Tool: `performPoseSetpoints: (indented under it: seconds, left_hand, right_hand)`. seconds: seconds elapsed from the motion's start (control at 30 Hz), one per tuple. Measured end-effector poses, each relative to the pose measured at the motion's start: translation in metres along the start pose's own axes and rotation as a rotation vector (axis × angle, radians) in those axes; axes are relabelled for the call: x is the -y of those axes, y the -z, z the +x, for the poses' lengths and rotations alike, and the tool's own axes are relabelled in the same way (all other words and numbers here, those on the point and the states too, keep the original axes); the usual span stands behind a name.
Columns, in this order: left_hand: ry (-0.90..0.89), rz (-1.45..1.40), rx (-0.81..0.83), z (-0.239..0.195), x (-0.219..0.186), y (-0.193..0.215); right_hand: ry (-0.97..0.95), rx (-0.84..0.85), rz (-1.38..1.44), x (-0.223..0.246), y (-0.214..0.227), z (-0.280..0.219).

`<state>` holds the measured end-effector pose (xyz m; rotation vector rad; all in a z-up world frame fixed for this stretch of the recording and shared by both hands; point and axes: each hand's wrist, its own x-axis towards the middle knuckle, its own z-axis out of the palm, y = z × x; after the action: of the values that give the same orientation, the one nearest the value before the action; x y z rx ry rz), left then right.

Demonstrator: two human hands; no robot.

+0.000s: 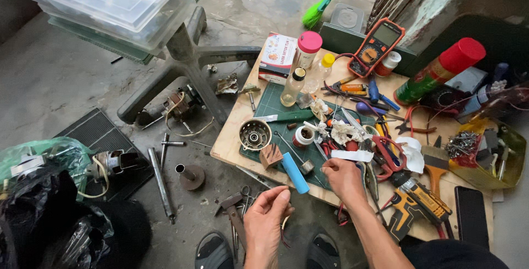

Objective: The person applies liquid from a bottle onto a metal rod, then inserts the rod into a cylindrical motor component. They rotate the component to check the fit and alignment, handling the parts by hand throughout the process.

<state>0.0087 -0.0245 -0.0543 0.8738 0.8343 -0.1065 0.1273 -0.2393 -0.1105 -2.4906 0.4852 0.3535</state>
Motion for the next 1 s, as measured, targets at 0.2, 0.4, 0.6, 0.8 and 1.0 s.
performPoseSetpoints:
  seconds: [0.2,0.4,0.6,0.8,1.0]
  left_hand:
    - [0.042,-0.089,-0.007,-0.004,-0.009,-0.003]
    - [0.049,-0.163,0.009,-0.001,-0.005,-0.002]
    - [0.094,-0.180,-0.039,-0.011,-0.020,-0.006]
    - [0.084,-0.253,-0.048,-0.006,-0.019,-0.001]
    - [0.200,-0.261,-0.105,-0.017,-0.043,-0.006]
  right_hand:
    - [-0.025,0.081,0.085,0.010,0.002,-0.005]
    - [0.048,-0.153,0.041,-0.003,0.001,0.005]
    - [0.028,0.297,-0.077,0.075,0.033,-0.034]
    - [0.104,0.285,-0.344,0.075,0.012,-0.008]
    - [0.171,0.354,-0.363,0.076,0.006,0.003]
